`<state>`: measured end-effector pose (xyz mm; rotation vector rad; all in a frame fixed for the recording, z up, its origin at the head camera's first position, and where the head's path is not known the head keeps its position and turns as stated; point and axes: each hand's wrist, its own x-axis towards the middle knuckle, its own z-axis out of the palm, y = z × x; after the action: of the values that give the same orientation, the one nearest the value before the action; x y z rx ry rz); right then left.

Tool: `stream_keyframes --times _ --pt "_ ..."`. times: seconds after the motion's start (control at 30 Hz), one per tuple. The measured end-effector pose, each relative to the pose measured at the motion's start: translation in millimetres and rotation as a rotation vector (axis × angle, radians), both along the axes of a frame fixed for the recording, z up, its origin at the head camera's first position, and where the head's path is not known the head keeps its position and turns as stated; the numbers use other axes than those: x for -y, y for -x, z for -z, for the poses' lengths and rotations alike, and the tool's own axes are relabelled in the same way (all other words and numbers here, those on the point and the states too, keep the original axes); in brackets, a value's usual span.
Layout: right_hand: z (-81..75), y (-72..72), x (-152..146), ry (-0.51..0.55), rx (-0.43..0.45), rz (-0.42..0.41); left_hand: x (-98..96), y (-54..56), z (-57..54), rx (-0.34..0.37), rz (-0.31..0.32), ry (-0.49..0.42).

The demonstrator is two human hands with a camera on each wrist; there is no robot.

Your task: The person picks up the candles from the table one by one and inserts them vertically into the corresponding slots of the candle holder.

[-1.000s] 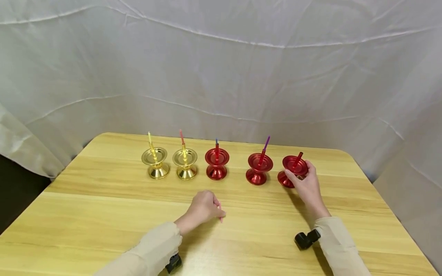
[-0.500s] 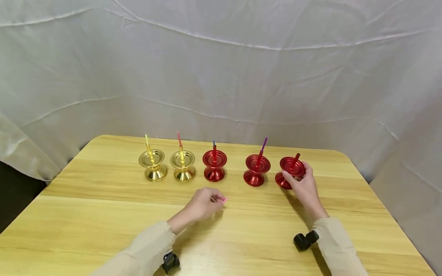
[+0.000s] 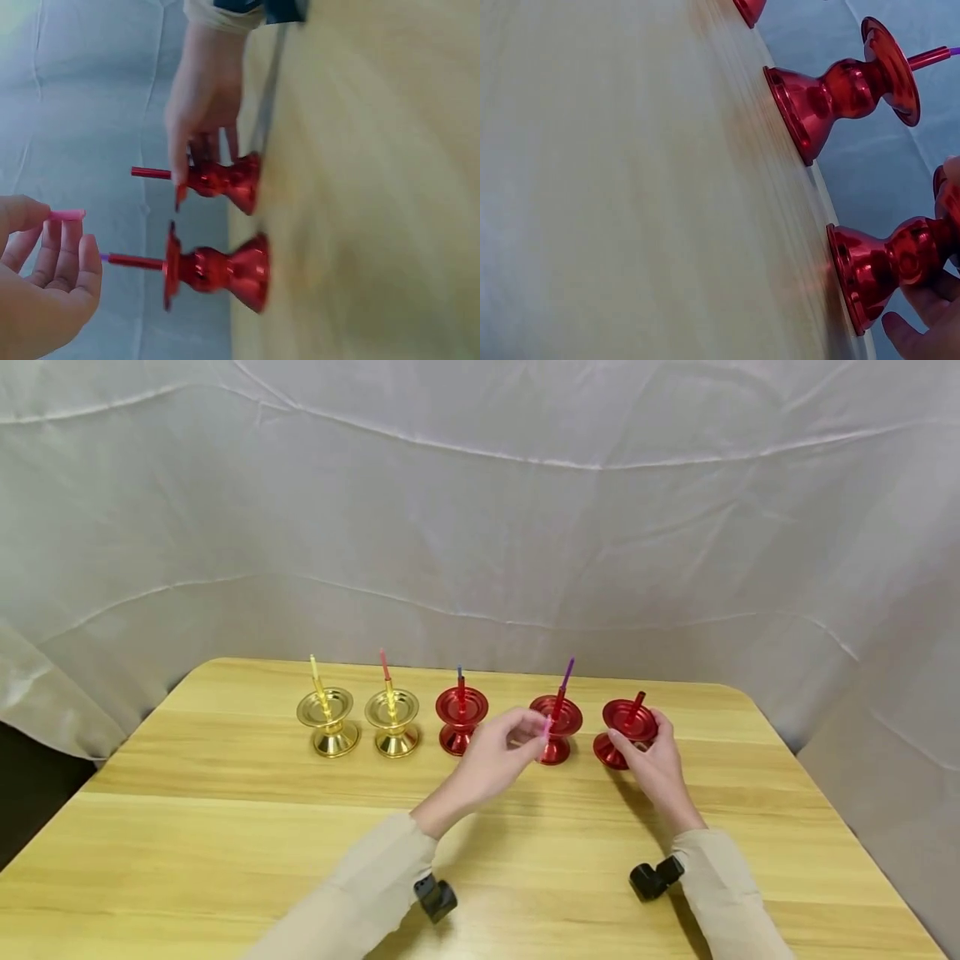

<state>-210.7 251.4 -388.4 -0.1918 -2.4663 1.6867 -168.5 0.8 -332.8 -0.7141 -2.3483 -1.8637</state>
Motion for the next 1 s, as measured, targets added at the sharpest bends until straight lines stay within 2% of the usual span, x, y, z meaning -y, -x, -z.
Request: stream_keyframes --times 0.1,0.27,0.5,0.73,0.87,1.0 --pt "0.1 0.0 0 0.008 -0.009 0.003 -19.1 8.1 -6.0 -0.020 0.000 -0.041" --pt "1.4 1.5 0 0.026 -0.024 0.005 -53.8 20.4 -5.4 -0.079 -0.007 -0.090" --pt "-2.5 5.0 5 0.037 -0.018 -0.020 -88.2 41.8 -17.1 -0.092 -0.075 -0.037" --pt "-2.0 5.4 3 0.010 -0.008 -0.053 -113.9 64.3 -25.1 -0.114 -0.064 0.005" --pt "-2.0 4.5 0 0.006 -0.009 -0.057 -125.2 73.0 -28.2 -0.133 -0.063 0.030" --pt "-2.4 3.0 -4 -0.025 -0.007 -0.064 -133.1 78.8 -27.7 -0.110 -0.066 0.052"
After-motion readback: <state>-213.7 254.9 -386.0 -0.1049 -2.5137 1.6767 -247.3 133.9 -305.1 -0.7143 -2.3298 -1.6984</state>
